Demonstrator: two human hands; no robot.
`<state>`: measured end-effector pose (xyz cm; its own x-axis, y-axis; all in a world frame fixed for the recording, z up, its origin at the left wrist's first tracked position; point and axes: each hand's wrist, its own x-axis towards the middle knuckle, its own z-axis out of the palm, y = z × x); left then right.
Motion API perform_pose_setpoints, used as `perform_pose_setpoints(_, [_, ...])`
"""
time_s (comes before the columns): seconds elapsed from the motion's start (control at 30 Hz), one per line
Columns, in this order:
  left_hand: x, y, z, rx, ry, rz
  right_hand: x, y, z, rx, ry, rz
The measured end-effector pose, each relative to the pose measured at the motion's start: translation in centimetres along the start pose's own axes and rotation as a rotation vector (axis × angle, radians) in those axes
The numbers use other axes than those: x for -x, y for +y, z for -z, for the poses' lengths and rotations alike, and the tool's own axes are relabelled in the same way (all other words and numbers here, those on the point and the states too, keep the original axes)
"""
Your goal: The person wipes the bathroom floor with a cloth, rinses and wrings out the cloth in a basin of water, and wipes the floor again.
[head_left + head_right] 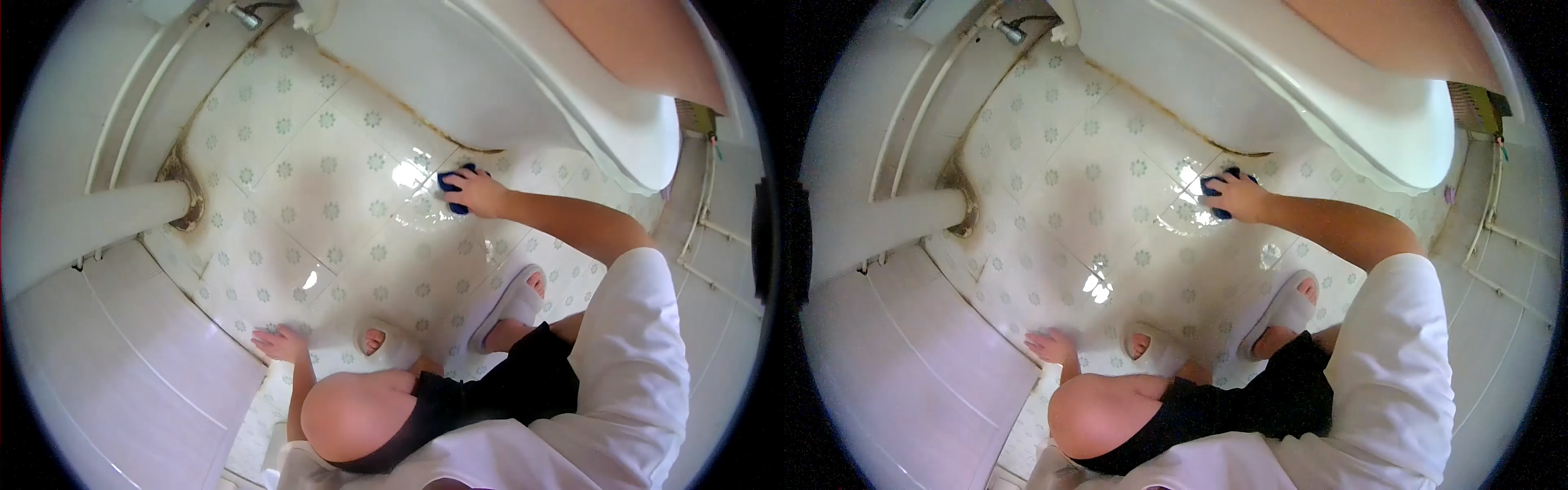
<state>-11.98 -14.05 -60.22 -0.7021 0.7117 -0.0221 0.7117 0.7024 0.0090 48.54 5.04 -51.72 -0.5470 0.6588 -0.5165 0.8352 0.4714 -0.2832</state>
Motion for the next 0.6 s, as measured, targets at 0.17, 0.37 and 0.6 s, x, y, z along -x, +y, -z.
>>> perform_pose_setpoints(0.17, [-3.2, 10.2, 4.8, 0.563, -0.196, -0.413, 5.4, -2.1, 3.2, -0.269, 0.046, 0.022])
perform_pose_setpoints(0.37, [-2.9, 28.3, 16.6, 0.977, -1.204, -0.681, 11.6, -5.6, 11.9, -0.562, 0.256, 0.077])
perform_pose_setpoints(0.6, [7.6, 40.1, 25.5, 1.38, -1.747, -0.846, 11.9, -9.4, 20.8, -0.869, 0.591, 0.159])
